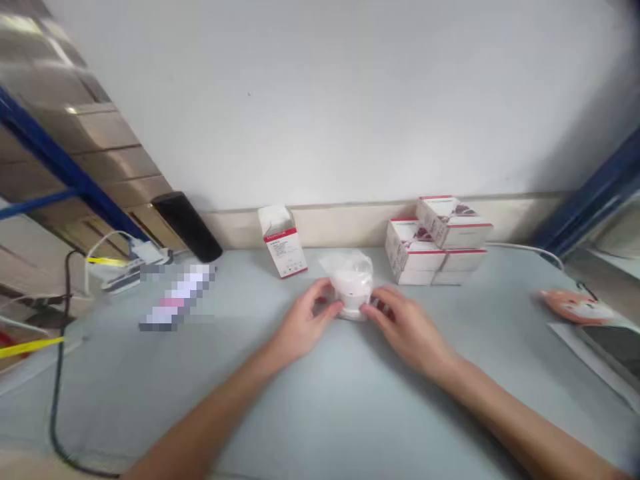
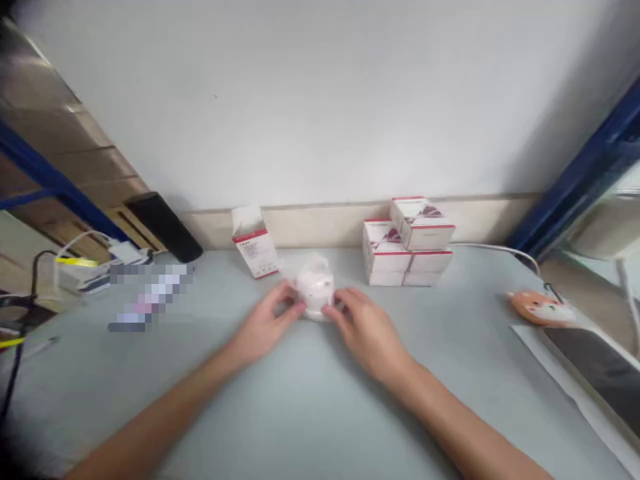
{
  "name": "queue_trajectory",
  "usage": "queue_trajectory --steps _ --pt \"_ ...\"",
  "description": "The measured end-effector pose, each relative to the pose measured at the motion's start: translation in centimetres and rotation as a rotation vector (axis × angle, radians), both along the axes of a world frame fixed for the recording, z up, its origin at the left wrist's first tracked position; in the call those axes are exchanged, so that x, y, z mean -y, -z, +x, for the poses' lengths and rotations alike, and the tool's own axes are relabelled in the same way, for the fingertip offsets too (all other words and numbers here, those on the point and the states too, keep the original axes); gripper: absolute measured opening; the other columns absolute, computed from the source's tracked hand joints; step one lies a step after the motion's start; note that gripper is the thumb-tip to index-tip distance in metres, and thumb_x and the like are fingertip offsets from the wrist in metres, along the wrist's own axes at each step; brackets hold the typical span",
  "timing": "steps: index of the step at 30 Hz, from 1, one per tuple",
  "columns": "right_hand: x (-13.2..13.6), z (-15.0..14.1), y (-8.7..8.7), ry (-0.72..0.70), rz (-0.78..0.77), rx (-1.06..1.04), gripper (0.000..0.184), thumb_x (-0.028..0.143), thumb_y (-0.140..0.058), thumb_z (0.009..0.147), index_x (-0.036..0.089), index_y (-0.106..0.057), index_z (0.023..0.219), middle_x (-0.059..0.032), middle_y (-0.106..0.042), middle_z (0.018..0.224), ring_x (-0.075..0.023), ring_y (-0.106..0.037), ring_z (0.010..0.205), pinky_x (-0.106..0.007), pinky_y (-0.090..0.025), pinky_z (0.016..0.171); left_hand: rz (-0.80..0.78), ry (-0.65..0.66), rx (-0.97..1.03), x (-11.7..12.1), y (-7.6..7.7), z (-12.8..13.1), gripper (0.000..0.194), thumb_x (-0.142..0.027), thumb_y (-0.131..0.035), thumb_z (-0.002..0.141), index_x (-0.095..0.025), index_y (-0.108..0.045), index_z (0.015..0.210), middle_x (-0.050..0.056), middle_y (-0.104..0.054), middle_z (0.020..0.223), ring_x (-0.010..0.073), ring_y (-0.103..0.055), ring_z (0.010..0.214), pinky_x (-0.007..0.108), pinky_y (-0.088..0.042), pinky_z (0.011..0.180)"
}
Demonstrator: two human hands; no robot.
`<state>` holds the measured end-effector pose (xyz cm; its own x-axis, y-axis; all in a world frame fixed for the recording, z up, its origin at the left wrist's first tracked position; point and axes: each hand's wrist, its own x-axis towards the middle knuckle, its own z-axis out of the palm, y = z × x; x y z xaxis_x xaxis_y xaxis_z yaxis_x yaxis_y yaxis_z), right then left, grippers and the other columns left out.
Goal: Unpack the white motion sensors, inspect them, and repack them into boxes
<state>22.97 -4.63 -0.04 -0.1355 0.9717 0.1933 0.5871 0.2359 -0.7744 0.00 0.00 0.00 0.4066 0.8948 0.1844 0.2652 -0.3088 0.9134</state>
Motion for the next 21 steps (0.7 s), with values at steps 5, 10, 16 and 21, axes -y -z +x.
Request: queue_trajectory --steps 5,10,16,21 --pt "-0.31 0.17 0.52 -0.036 0.024 0.122 0.017 0.031 -0.061 0.105 0.023 -0.074 0.101 -0.0068 -0.070 0.106 -0.0242 -0.067 0.097 -0.037 -0.050 0.086 0.053 -0.002 -0.169 0.07 1.13 -0.41 0.054 -0.047 -0.076 0.093 -0.025 -0.063 0.141 0.011 -0.066 0.142 0.0316 -0.059 0.134 0.048 -0.043 0.118" --pt "-0.23 0.16 0.71 -0.030 0.106 0.297 0.015 0.024 -0.063 0.103 0.023 -0.078 0.103 -0.0087 -0.072 0.111 -0.0290 -0.067 0.104 -0.044 -0.051 0.092 0.044 -0.003 -0.094 0.42 0.75 -0.49 0.076 -0.048 -0.076 0.094 -0.029 -0.044 0.160 0.013 -0.059 0.151 0.0312 -0.057 0.138 0.049 -0.043 0.120" --pt "-0.26 0.27 0.96 -0.025 0.149 0.279 0.023 0.019 -0.055 0.104 0.023 -0.077 0.104 -0.0092 -0.071 0.109 -0.0277 -0.067 0.097 -0.044 -0.052 0.087 -0.016 -0.031 0.044 0.01 0.33 -0.22 0.066 -0.041 -0.078 0.093 -0.027 -0.052 0.152 0.011 -0.067 0.139 0.0261 -0.064 0.125 0.043 -0.050 0.110" --pt "-0.08 0.33 0.92 -0.042 0.181 0.200 0.024 0.019 -0.059 0.099 0.023 -0.073 0.118 -0.0109 -0.068 0.117 -0.0279 -0.066 0.104 -0.044 -0.053 0.093 0.042 -0.035 -0.063 0.33 0.20 0.06 0.040 -0.037 -0.078 0.093 -0.025 -0.068 0.129 0.007 -0.074 0.121 0.0253 -0.068 0.112 0.040 -0.053 0.104"
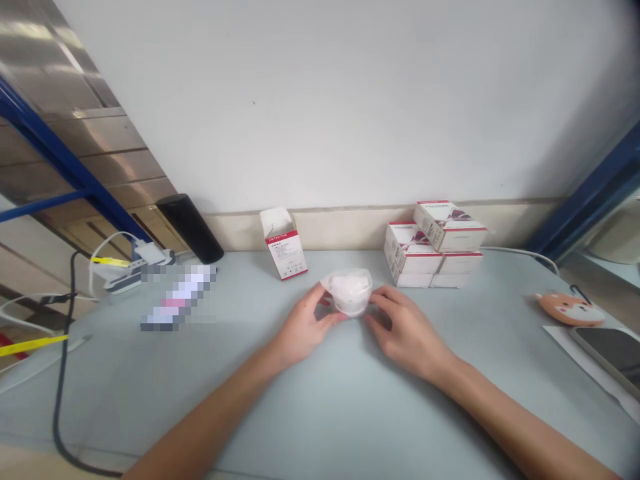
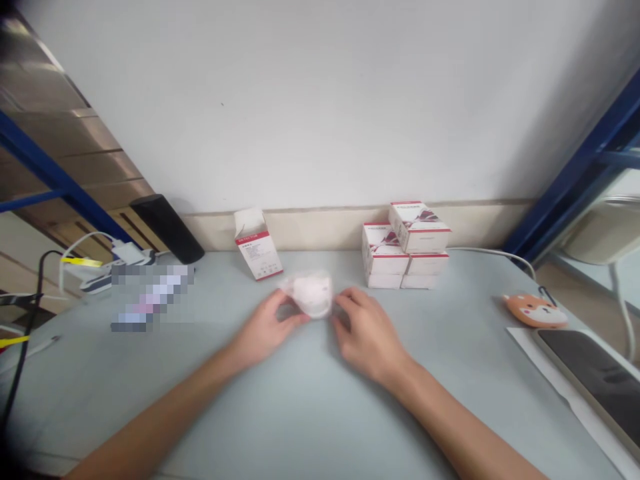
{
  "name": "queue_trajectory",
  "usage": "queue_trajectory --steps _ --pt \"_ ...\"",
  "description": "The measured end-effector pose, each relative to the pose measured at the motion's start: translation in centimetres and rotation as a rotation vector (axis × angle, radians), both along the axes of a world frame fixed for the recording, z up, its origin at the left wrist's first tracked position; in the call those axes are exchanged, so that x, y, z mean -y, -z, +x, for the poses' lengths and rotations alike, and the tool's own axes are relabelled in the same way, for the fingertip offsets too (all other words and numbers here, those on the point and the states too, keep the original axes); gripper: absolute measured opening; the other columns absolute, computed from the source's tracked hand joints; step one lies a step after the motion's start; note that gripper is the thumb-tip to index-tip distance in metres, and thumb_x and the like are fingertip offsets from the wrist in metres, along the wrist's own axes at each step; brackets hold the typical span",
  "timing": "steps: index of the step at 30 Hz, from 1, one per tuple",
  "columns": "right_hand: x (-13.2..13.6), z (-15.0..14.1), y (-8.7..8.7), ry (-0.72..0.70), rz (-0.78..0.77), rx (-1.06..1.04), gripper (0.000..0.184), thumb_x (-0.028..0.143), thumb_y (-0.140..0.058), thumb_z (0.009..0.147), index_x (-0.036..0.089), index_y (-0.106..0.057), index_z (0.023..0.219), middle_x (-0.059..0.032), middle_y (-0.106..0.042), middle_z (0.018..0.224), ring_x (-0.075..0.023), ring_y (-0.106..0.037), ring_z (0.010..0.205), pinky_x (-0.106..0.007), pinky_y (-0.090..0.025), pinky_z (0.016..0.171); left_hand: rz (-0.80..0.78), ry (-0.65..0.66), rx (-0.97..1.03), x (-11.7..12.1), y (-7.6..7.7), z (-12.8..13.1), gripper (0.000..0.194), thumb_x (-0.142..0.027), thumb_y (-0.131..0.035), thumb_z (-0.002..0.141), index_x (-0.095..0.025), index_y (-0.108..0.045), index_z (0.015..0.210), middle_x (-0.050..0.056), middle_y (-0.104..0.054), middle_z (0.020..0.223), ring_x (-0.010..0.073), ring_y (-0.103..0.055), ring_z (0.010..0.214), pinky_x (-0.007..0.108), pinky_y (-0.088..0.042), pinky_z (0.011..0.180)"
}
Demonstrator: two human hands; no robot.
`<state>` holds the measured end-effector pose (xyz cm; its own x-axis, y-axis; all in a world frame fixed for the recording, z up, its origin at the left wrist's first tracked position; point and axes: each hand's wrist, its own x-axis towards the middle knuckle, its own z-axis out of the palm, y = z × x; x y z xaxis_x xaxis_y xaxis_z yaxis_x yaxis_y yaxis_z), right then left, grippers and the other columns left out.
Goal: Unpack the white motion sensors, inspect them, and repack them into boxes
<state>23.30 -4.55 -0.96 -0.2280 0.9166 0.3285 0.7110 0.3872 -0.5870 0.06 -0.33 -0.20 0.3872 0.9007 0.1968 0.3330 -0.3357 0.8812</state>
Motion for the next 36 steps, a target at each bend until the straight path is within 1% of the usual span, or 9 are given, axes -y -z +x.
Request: queue_trajectory --steps 4,8,11,15,19,21,25,30,36 --pt "0.1 -0.1 0.4 -0.009 0.001 0.056 0.025 0.032 -0.068 0.098 0.022 -0.072 0.120 -0.0125 -0.067 0.120 -0.0316 -0.063 0.110 -0.050 -0.051 0.100 -0.002 -0.025 -0.121 0.1 0.4 0.1 0.039 -0.038 -0.078 0.092 -0.024 -0.070 0.127 0.009 -0.071 0.129 0.0305 -0.065 0.122 0.047 -0.049 0.111" --pt "-0.2 0.1 0.9 -0.007 0.002 0.031 0.016 0.034 -0.063 0.102 0.022 -0.071 0.108 -0.0119 -0.068 0.116 -0.0308 -0.063 0.107 -0.049 -0.051 0.097 0.015 -0.028 -0.170 0.1 0.7 0.2 0.041 -0.041 -0.081 0.089 -0.023 -0.071 0.124 0.012 -0.068 0.130 0.0330 -0.062 0.125 0.050 -0.048 0.113" --pt "-0.1 0.1 0.3 -0.027 -0.017 -0.093 0.018 0.036 -0.056 0.106 0.022 -0.068 0.106 -0.0105 -0.068 0.109 -0.0273 -0.063 0.098 -0.045 -0.051 0.091 -0.069 0.025 0.035 0.1 -0.2 0.2 0.049 -0.044 -0.082 0.089 -0.023 -0.066 0.130 0.012 -0.069 0.132 0.0306 -0.065 0.124 0.046 -0.050 0.110" --pt "0.7 -0.4 -1.6 -0.061 -0.045 -0.341 0.026 0.046 -0.053 0.108 0.024 -0.066 0.112 -0.0065 -0.069 0.104 -0.0222 -0.061 0.092 -0.037 -0.050 0.086 -0.341 0.081 0.447 0.2 -2.1 0.0 0.061 -0.043 -0.081 0.092 -0.026 -0.054 0.144 0.013 -0.065 0.145 0.0284 -0.069 0.122 0.040 -0.058 0.096" --pt "1.2 -0.8 -2.4 -0.017 -0.101 -0.495 0.033 0.056 -0.053 0.107 0.025 -0.065 0.106 -0.0021 -0.066 0.088 -0.0189 -0.059 0.081 -0.032 -0.049 0.075 -0.606 0.125 0.623 0.3 -2.6 0.0 0.050 -0.042 -0.082 0.092 -0.021 -0.062 0.133 0.014 -0.073 0.130 0.0261 -0.075 0.107 0.037 -0.061 0.082" --pt "1.2 -0.8 -2.1 -0.021 -0.112 -0.564 0.034 0.057 -0.053 0.106 0.025 -0.061 0.115 -0.0027 -0.067 0.096 -0.0183 -0.061 0.085 -0.032 -0.051 0.079 -0.658 0.110 0.694 0.3 -2.4 0.1 0.043 -0.040 -0.082 0.092 -0.020 -0.065 0.126 0.012 -0.076 0.123 0.0231 -0.076 0.099 0.035 -0.061 0.081" --pt "1.1 -0.9 -1.1 -0.089 -0.210 -0.648 0.050 0.060 -0.061 0.101 0.030 -0.045 0.138 -0.0075 -0.064 0.129 -0.0181 -0.067 0.091 -0.033 -0.056 0.079 -0.646 0.104 0.664 0.4 -2.1 0.3 0.041 -0.037 -0.082 0.092 -0.020 -0.067 0.125 0.013 -0.076 0.127 0.0243 -0.076 0.105 0.035 -0.061 0.086" --pt "1.3 -1.2 -1.2 -0.043 -0.185 -0.659 0.039 0.055 -0.061 0.102 0.027 -0.052 0.128 -0.0040 -0.070 0.103 -0.0176 -0.064 0.078 -0.032 -0.054 0.070 -0.556 0.109 0.577 0.4 -2.1 0.5 0.057 -0.043 -0.081 0.092 -0.027 -0.056 0.141 0.014 -0.067 0.145 0.0299 -0.069 0.126 0.042 -0.060 0.097" --pt "1.1 -1.2 -1.6 0.005 0.035 -0.568 0.024 0.042 -0.063 0.103 0.026 -0.066 0.120 -0.0048 -0.065 0.100 -0.0185 -0.063 0.085 -0.032 -0.055 0.074 -0.516 0.069 0.586 0.3 -1.8 0.5 0.081 -0.040 -0.085 0.087 -0.033 -0.037 0.152 0.012 -0.061 0.147 0.0281 -0.068 0.127 0.047 -0.058 0.107"
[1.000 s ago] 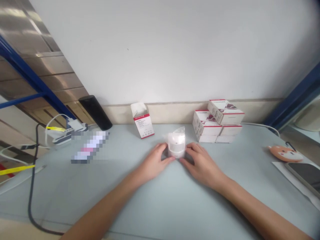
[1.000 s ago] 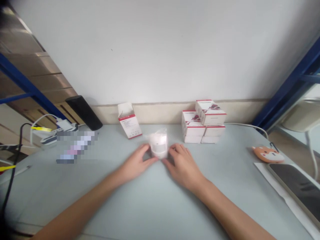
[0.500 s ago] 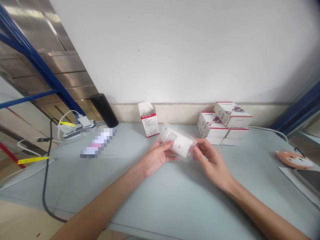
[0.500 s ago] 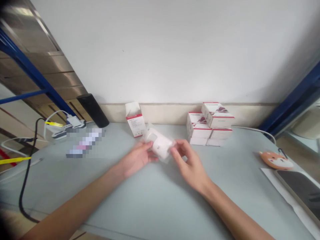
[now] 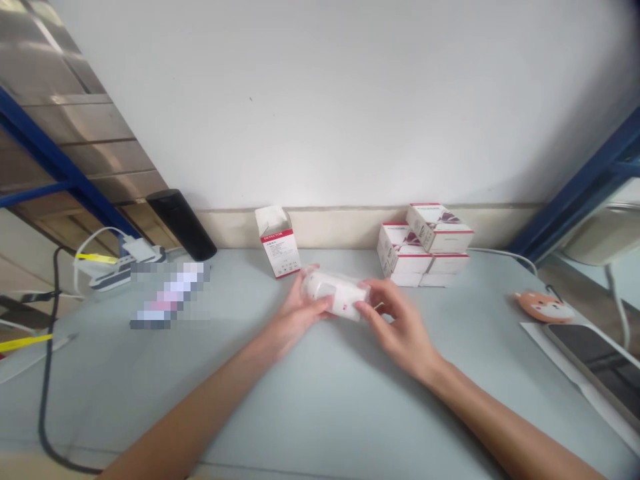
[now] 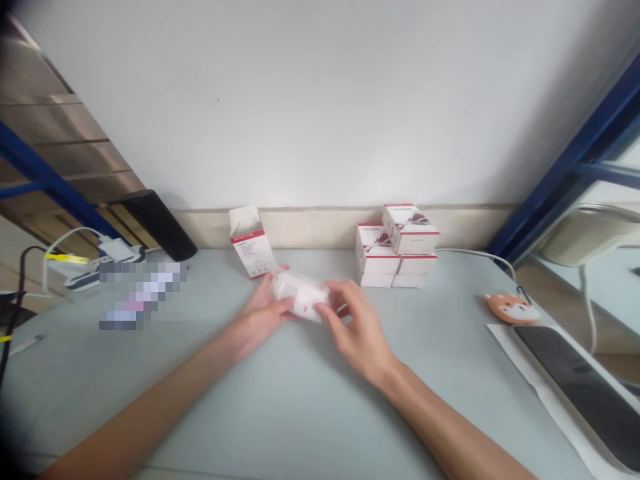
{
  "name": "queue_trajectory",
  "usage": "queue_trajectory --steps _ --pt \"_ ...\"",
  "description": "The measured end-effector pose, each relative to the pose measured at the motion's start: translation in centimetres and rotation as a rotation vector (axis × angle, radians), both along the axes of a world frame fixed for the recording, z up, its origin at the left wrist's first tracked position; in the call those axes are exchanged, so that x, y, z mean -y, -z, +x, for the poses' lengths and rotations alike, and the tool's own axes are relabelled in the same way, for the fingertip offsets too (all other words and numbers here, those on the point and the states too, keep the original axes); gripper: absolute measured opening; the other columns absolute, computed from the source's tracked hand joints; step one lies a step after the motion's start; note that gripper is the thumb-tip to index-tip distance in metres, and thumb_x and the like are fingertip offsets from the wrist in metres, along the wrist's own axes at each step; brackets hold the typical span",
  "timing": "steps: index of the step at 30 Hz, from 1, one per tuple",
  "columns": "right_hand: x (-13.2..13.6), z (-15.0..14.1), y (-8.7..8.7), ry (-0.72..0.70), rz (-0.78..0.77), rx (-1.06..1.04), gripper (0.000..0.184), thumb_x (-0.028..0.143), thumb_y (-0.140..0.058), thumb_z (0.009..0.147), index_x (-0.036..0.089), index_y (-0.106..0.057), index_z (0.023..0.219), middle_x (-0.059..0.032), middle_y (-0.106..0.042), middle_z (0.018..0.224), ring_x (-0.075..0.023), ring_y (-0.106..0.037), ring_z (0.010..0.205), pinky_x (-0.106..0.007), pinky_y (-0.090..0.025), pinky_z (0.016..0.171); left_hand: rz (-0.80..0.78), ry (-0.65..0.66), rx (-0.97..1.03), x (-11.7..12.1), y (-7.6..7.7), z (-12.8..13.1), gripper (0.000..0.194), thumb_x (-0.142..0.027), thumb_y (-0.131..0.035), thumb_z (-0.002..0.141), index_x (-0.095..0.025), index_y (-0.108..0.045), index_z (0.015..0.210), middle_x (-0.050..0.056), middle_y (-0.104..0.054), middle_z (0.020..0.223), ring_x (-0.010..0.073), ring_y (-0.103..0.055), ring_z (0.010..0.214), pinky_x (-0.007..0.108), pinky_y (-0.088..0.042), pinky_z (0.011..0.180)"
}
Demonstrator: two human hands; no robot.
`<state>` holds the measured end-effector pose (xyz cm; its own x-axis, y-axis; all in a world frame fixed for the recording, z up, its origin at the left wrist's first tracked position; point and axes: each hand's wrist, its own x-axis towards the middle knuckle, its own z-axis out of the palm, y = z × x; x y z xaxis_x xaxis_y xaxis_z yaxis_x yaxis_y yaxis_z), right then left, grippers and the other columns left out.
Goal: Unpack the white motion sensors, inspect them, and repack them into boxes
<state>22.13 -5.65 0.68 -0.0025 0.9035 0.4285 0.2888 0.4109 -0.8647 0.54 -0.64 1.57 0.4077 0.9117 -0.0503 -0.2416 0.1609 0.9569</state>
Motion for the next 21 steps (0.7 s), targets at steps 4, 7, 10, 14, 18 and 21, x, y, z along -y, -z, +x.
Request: queue_trajectory --steps 4,7,10,14,18,21 --pt "-0.4 0.6 0.0 0.034 0.041 0.011 0.018 0.038 -0.059 0.105 0.026 -0.070 0.113 -0.0032 -0.062 0.093 -0.0179 -0.061 0.083 -0.032 -0.052 0.073 0.170 0.004 -0.147 0.2 0.3 -0.4 0.101 -0.035 -0.087 0.083 -0.035 -0.023 0.161 0.013 -0.054 0.147 0.0273 -0.067 0.126 0.044 -0.057 0.108" --pt "-0.5 0.8 -0.3 0.039 0.008 -0.040 0.020 0.041 -0.059 0.105 0.024 -0.071 0.103 -0.0031 -0.064 0.090 -0.0173 -0.060 0.080 -0.032 -0.050 0.074 0.342 -0.041 -0.331 0.5 1.0 -0.6 0.112 -0.033 -0.087 0.083 -0.039 -0.011 0.165 0.015 -0.040 0.156 0.0278 -0.065 0.127 0.045 -0.059 0.104" --pt "-0.3 0.7 -0.8 0.032 -0.062 -0.146 0.027 0.049 -0.062 0.102 0.023 -0.068 0.097 -0.0013 -0.064 0.083 -0.0161 -0.057 0.074 -0.030 -0.047 0.070 0.574 -0.098 -0.571 0.8 1.8 -0.5 0.112 -0.024 -0.086 0.081 -0.041 -0.017 0.166 0.014 -0.032 0.161 0.0326 -0.055 0.140 0.051 -0.052 0.114" --pt "-0.3 0.4 -1.2 -0.003 -0.165 -0.306 0.037 0.060 -0.067 0.096 0.023 -0.065 0.096 0.0013 -0.060 0.078 -0.0134 -0.050 0.065 -0.028 -0.042 0.060 0.812 -0.175 -0.810 0.7 2.4 -0.4 0.082 -0.017 -0.080 0.087 -0.041 -0.043 0.157 0.010 -0.010 0.172 0.0370 -0.036 0.155 0.055 -0.043 0.122" --pt "-0.5 0.3 -1.5 -0.017 -0.242 -0.401 0.040 0.063 -0.070 0.093 0.023 -0.067 0.097 0.0018 -0.059 0.078 -0.0125 -0.047 0.063 -0.027 -0.039 0.057 0.886 -0.201 -0.851 0.3 1.7 -0.7 0.059 -0.025 -0.077 0.092 -0.038 -0.056 0.146 0.008 -0.019 0.170 0.0339 -0.039 0.153 0.052 -0.041 0.124" --pt "-0.6 0.2 -1.9 0.028 -0.301 -0.458 0.043 0.065 -0.071 0.091 0.023 -0.068 0.101 0.0023 -0.058 0.076 -0.0126 -0.046 0.062 -0.027 -0.038 0.057 0.951 -0.138 -0.878 0.1 1.3 -0.8 0.059 -0.033 -0.077 0.094 -0.036 -0.054 0.148 0.009 -0.046 0.158 0.0334 -0.042 0.149 0.054 -0.037 0.126"
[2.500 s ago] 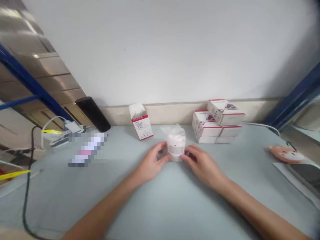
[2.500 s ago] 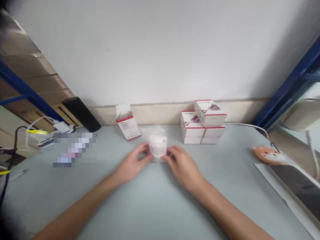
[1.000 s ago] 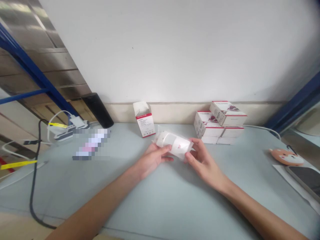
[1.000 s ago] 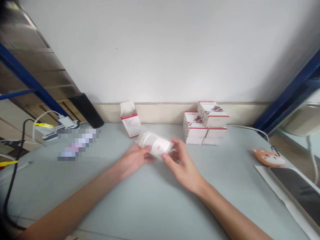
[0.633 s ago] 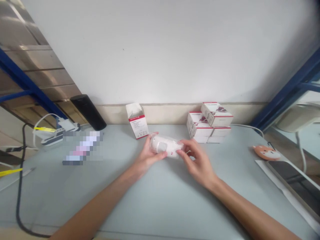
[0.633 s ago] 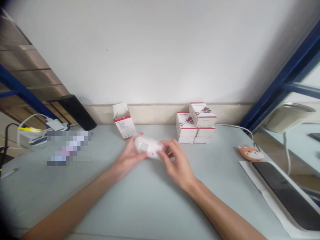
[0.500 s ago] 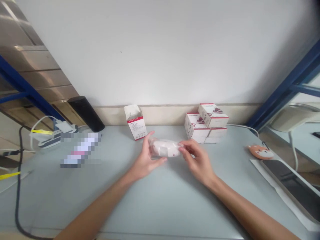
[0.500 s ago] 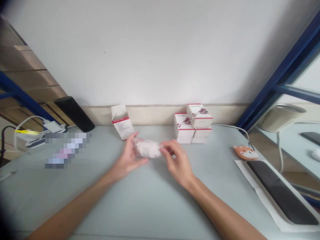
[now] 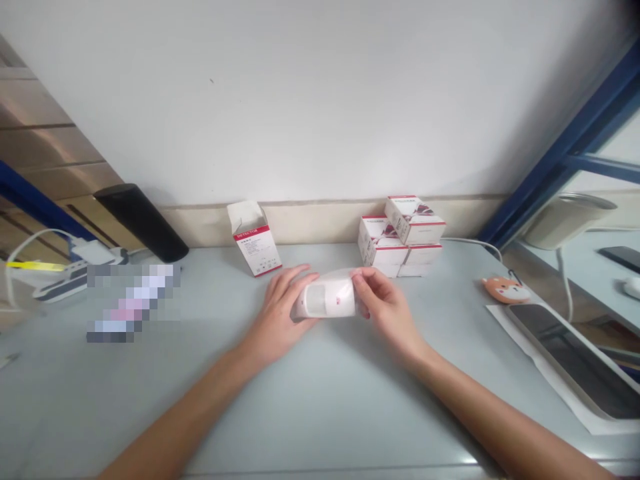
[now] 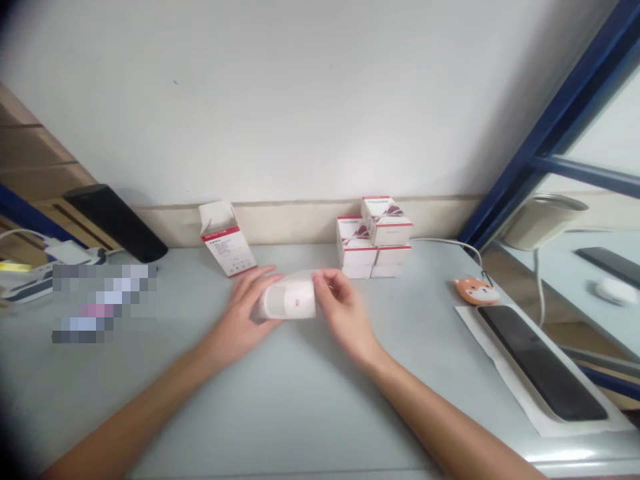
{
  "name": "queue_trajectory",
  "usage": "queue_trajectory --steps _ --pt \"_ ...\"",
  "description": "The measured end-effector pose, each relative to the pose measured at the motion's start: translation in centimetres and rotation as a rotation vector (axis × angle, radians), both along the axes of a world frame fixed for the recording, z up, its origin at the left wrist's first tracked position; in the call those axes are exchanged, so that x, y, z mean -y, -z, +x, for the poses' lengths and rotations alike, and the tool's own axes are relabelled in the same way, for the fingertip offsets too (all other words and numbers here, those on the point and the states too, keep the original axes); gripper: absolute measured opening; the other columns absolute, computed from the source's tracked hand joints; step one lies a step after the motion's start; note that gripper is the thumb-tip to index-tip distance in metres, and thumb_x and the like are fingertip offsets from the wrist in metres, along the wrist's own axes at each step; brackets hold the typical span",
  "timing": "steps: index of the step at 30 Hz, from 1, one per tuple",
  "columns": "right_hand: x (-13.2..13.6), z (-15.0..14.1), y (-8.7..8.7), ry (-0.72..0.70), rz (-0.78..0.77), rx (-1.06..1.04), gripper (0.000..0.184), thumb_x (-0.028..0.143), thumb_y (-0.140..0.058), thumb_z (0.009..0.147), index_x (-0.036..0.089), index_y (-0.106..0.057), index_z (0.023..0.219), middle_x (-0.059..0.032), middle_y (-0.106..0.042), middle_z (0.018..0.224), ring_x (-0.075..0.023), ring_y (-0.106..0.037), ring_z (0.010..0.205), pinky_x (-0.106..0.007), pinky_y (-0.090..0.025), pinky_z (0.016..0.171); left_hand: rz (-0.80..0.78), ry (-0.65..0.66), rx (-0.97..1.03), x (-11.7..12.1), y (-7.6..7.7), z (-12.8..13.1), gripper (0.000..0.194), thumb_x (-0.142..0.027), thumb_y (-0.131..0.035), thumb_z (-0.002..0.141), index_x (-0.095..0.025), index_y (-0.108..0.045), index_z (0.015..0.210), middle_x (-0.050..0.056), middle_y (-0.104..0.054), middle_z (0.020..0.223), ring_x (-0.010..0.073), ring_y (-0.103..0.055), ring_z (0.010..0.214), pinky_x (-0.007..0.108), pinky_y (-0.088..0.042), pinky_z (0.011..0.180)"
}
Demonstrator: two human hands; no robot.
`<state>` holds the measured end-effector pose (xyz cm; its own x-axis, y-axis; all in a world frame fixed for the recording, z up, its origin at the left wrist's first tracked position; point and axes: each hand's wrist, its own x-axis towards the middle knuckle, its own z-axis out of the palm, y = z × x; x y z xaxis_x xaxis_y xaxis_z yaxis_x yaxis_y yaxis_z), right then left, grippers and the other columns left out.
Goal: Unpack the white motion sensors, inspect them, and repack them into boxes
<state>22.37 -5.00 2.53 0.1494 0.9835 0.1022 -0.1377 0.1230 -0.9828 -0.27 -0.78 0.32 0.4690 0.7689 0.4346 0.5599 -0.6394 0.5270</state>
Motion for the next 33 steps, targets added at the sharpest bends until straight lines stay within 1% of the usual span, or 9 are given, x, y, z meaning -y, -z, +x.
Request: queue_trajectory --steps 3,7,12,16,21,25,28,30,33 --pt "-0.2 0.1 -0.3 0.035 -0.081 -0.058 0.047 0.066 -0.075 0.088 0.024 -0.068 0.105 0.0023 -0.060 0.077 -0.0122 -0.046 0.061 -0.026 -0.037 0.055 -0.028 -0.022 -0.005 0.1 0.3 0.1 0.067 -0.038 -0.079 0.092 -0.037 -0.050 0.152 0.009 -0.058 0.143 0.0329 -0.045 0.142 0.052 -0.040 0.122" --pt "-0.3 0.4 -0.2 0.037 -0.090 -0.040 0.046 0.066 -0.074 0.089 0.023 -0.070 0.105 0.0001 -0.062 0.085 -0.0129 -0.050 0.068 -0.026 -0.040 0.057 -0.093 -0.093 0.016 0.3 0.9 0.2 0.072 -0.040 -0.079 0.092 -0.039 -0.046 0.156 0.011 -0.052 0.143 0.0318 -0.048 0.139 0.050 -0.043 0.119" --pt "-0.1 0.7 0.1 -0.106 -0.064 -0.003 0.047 0.065 -0.072 0.091 0.027 -0.067 0.118 0.0011 -0.058 0.088 -0.0129 -0.049 0.067 -0.028 -0.042 0.059 -0.068 -0.093 0.074 0.4 0.5 0.1 0.066 -0.040 -0.072 0.097 -0.037 -0.045 0.157 0.011 -0.053 0.148 0.0321 -0.047 0.143 0.048 -0.044 0.118" --pt "-0.2 0.8 0.1 -0.114 -0.034 0.038 0.045 0.067 -0.073 0.089 0.025 -0.064 0.105 0.0050 -0.052 0.074 -0.0125 -0.046 0.061 -0.028 -0.039 0.058 -0.079 -0.083 0.150 0.4 0.0 -0.2 0.058 -0.043 -0.070 0.098 -0.033 -0.050 0.152 0.009 -0.057 0.150 0.0284 -0.057 0.133 0.045 -0.047 0.116" --pt "-0.3 0.9 0.3 -0.095 -0.026 0.126 0.047 0.070 -0.070 0.090 0.024 -0.058 0.090 0.0061 -0.049 0.063 -0.0130 -0.043 0.057 -0.028 -0.035 0.056 -0.163 -0.086 0.199 0.4 -0.2 -0.3 0.048 -0.048 -0.070 0.097 -0.030 -0.061 0.141 0.008 -0.067 0.139 0.0250 -0.066 0.120 0.037 -0.054 0.105" --pt "-0.4 0.8 0.8 -0.029 0.046 0.222 0.047 0.069 -0.065 0.093 0.023 -0.057 0.090 0.0037 -0.052 0.069 -0.0139 -0.045 0.062 -0.029 -0.037 0.059 -0.314 -0.097 0.292 0.7 -0.6 0.3 0.056 -0.054 -0.074 0.094 -0.029 -0.060 0.143 0.008 -0.072 0.128 0.0242 -0.070 0.115 0.031 -0.059 0.092" --pt "-0.6 0.9 1.3 -0.011 0.099 0.290 0.043 0.065 -0.061 0.096 0.023 -0.056 0.089 0.0016 -0.055 0.075 -0.0152 -0.048 0.067 -0.030 -0.040 0.063 -0.467 -0.129 0.398 0.9 -1.4 0.9 0.071 -0.057 -0.078 0.089 -0.029 -0.053 0.150 0.006 -0.075 0.112 0.0197 -0.074 0.091 0.027 -0.059 0.075" --pt "-0.7 1.0 1.5 -0.023 0.128 0.329 0.039 0.060 -0.060 0.098 0.023 -0.055 0.087 0.0007 -0.057 0.077 -0.0158 -0.051 0.070 -0.031 -0.042 0.065 -0.580 -0.169 0.435 0.9 -2.0 1.0 0.078 -0.059 -0.079 0.087 -0.028 -0.049 0.153 0.004 -0.076 0.102 0.0168 -0.072 0.074 0.024 -0.056 0.062" --pt "-0.8 1.1 1.6 -0.046 0.141 0.341 0.034 0.054 -0.059 0.099 0.023 -0.055 0.087 0.0004 -0.059 0.078 -0.0164 -0.053 0.072 -0.031 -0.044 0.067 -0.755 -0.153 0.431 0.8 -2.8 0.7 0.077 -0.063 -0.076 0.089 -0.027 -0.052 0.152 0.004 -0.076 0.096 0.0176 -0.071 0.069 0.024 -0.053 0.053"
